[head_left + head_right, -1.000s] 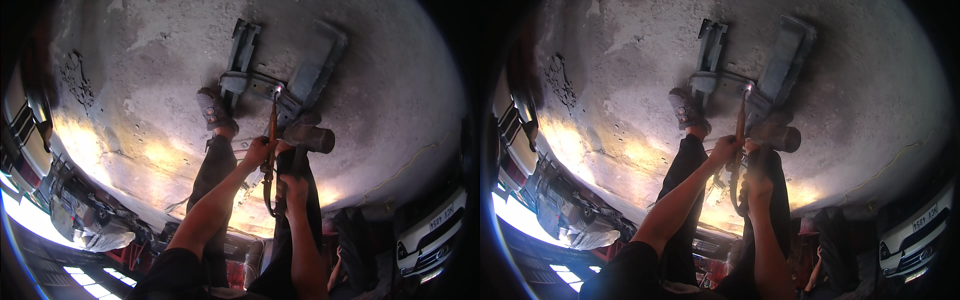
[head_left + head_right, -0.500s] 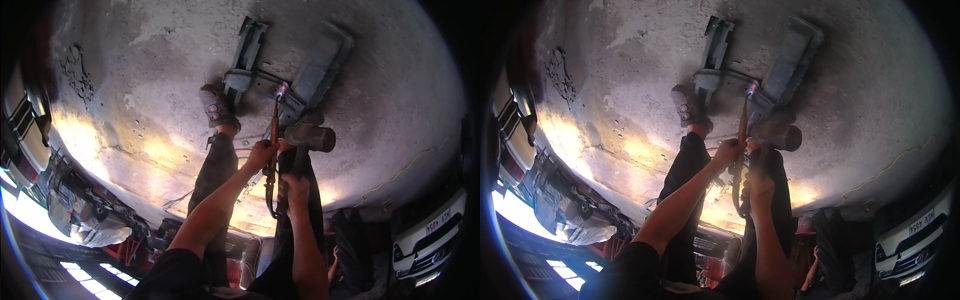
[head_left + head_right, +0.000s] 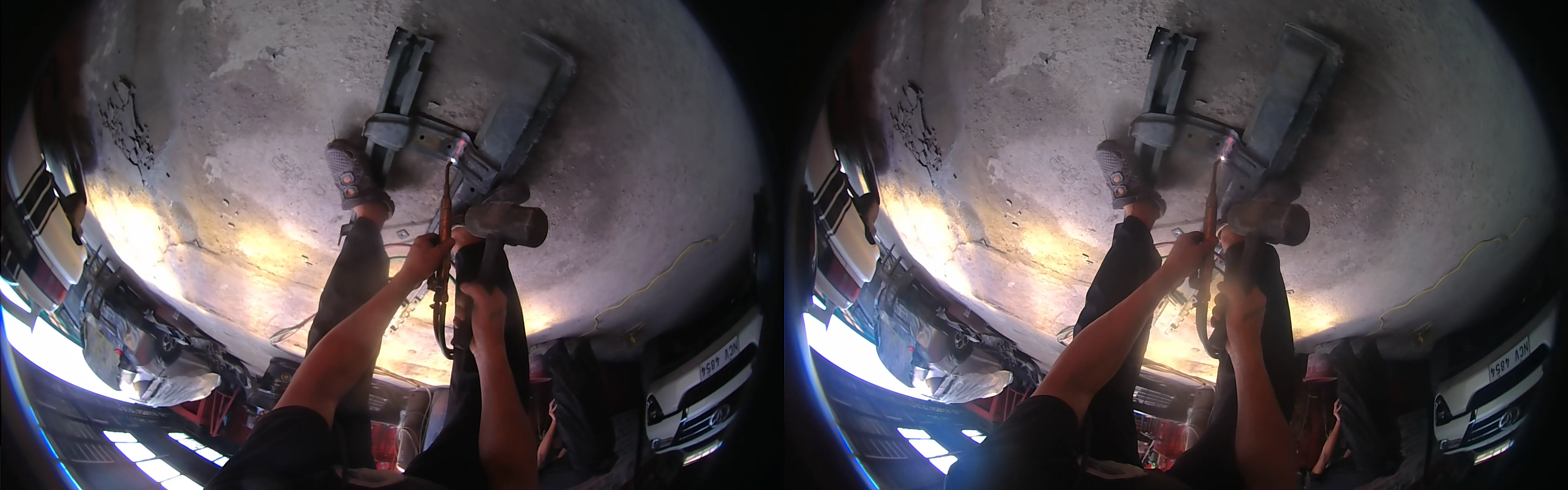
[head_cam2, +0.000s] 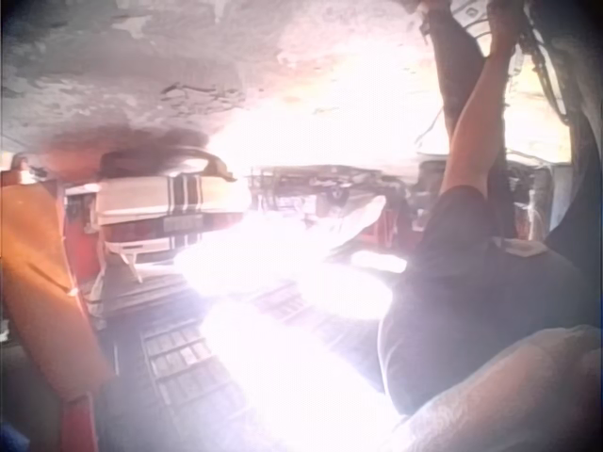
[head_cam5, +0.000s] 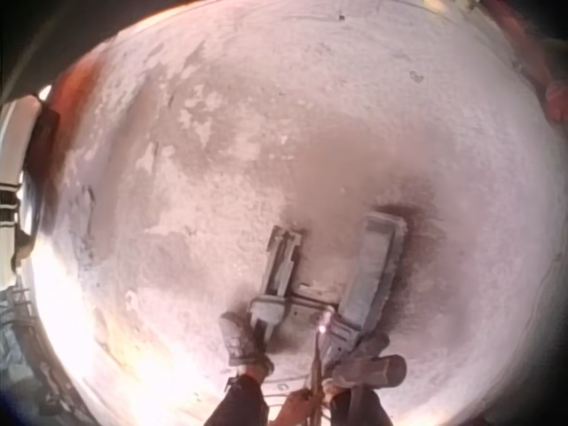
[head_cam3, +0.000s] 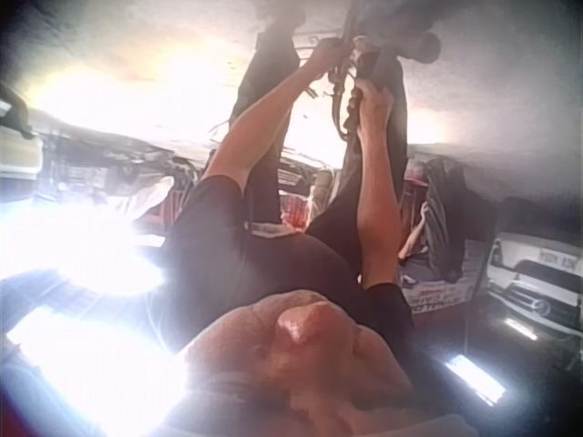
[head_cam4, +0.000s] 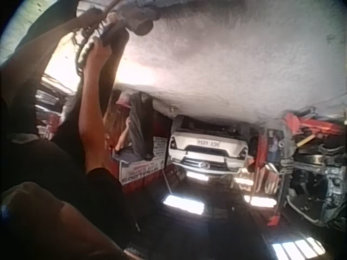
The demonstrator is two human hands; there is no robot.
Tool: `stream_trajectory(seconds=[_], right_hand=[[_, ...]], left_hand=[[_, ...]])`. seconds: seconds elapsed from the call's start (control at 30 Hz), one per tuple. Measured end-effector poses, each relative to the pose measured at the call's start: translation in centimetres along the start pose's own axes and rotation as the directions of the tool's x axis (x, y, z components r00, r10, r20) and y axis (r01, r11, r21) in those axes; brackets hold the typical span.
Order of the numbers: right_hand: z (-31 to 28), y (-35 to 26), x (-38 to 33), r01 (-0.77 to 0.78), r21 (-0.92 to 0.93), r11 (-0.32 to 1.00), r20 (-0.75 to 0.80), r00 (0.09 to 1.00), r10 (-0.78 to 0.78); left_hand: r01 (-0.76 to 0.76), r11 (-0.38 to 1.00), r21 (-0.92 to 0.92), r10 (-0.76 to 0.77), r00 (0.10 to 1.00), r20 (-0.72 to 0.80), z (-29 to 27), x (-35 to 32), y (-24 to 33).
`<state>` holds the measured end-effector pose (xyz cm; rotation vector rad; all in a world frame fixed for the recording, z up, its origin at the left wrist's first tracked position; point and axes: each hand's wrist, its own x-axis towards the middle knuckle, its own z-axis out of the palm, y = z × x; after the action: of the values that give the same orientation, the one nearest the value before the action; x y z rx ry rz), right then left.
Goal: The person uses a welding torch to join sections of a metal frame lying on the workshop floor. They reposition the frame and use a hammer to tap the weld area while continuing to apply heat.
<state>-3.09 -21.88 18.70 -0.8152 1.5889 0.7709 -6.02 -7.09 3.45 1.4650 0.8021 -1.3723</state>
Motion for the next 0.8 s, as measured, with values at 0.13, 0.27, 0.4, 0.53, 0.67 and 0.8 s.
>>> stream_trajectory(seconds=[0.13, 0.27, 0.4, 0.53, 0.67, 0.8], right_hand=[[-0.1, 0.2, 0.3, 0.004, -0.002, 1.000, 0.011, 1.000, -0.004], [0.2, 0.0, 0.1, 0.009, -0.032, 0.999, 0.000, 1.000, -0.009], [0.2, 0.1, 0.2, 0.007, -0.036, 0.999, -0.003, 1.000, -0.007], [0.2, 0.0, 0.2, 0.001, -0.034, 0.999, -0.011, 1.000, -0.001], [0.1, 0.0, 0.2, -0.019, -0.042, 0.999, 0.001, 1.000, 0.019], [0.0, 0.0, 0.2, -0.017, -0.032, 0.999, 0.008, 1.000, 0.017]], left_hand=[[-0.058, 0.998, -0.031, 0.058, 0.998, 0.008, 0.1, -0.2, 0.1], [-0.032, 0.999, -0.006, 0.032, 0.999, 0.017, -0.1, 0.2, 0.1], [0.001, 1.000, 0.013, -0.001, 1.000, 0.004, 0.0, -0.2, 0.3], [0.012, 0.999, 0.036, -0.012, 1.000, 0.002, 0.0, -0.7, 0.9], [0.016, 1.000, 0.017, -0.016, 1.000, 0.002, 0.1, -0.5, 0.5], [0.018, 1.000, -0.019, -0.018, 1.000, -0.017, 0.0, 0.0, -0.3]])
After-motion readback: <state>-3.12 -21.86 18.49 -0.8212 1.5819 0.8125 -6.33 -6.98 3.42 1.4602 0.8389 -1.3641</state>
